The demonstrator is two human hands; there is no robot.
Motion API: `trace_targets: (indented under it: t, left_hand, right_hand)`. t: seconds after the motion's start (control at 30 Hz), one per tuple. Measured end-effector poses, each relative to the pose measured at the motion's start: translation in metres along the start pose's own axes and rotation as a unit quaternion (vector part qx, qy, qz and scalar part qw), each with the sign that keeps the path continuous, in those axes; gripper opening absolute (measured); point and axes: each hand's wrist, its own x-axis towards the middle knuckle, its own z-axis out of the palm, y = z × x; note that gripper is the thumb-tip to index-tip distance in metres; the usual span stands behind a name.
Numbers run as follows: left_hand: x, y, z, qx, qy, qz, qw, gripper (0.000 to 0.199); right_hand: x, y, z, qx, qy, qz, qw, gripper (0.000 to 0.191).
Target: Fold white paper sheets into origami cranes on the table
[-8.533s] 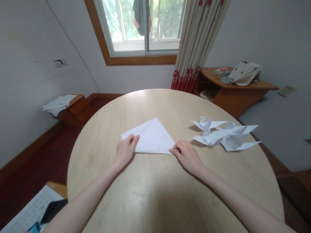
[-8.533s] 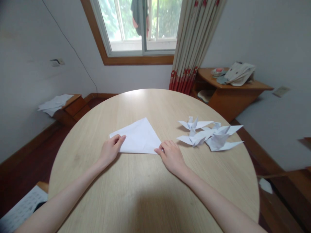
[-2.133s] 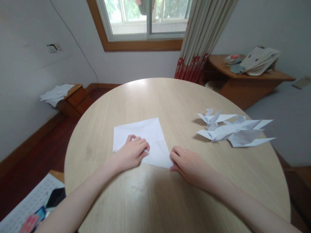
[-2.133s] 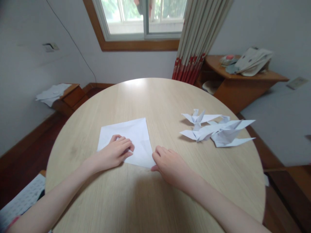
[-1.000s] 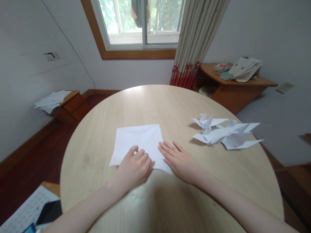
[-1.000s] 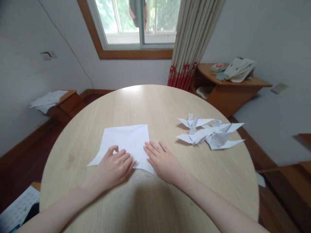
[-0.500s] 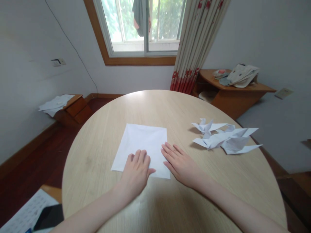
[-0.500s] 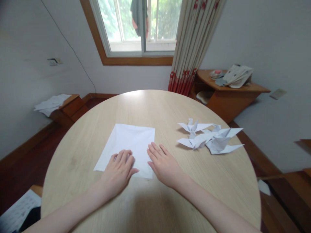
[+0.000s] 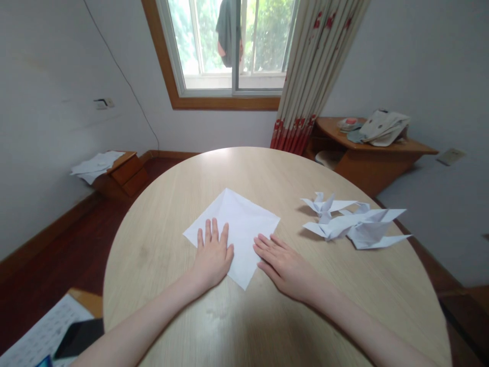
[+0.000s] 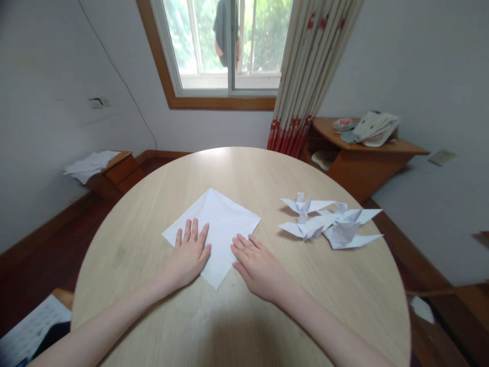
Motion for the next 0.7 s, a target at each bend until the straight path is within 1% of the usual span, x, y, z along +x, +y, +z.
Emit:
trace_targets:
  t: [0.13,0.23,0.3,0.4,0.47,0.6,0.7]
  left_hand:
    - [0.009,-0.008,0.001,-0.009,0.012,-0.027,1.000,0.060]
    - [0.015,-0.017,0.005,-0.014,0.038,-0.018,0.999,0.064]
    - [0.019,-0.023,0.008,-0.016,0.052,0.021,0.998,0.063]
    - [0.023,-0.031,0.010,-0.022,0.065,0.113,0.991,0.061]
    - [0.024,-0.034,0.010,-0.026,0.066,0.151,0.986,0.061]
    - [0.024,-0.035,0.009,-0.019,0.050,0.164,0.985,0.063]
    - [0.024,-0.034,0.008,-0.016,0.051,0.166,0.985,0.063]
  right_hand:
    - [-0.002,-0.010,-0.001,0.046,0.004,-0.033,0.998,0.035]
    - [-0.003,-0.019,-0.003,0.075,-0.007,-0.054,0.996,0.034]
    - [-0.003,-0.025,-0.006,0.087,-0.024,-0.065,0.994,0.034]
    - [-0.003,-0.030,-0.011,0.107,-0.069,-0.066,0.990,0.035]
    - [-0.004,-0.029,-0.014,0.122,-0.097,-0.061,0.986,0.037]
    - [-0.004,-0.021,-0.016,0.135,-0.131,-0.051,0.981,0.049]
    - [-0.003,-0.013,-0.016,0.132,-0.145,-0.033,0.980,0.060]
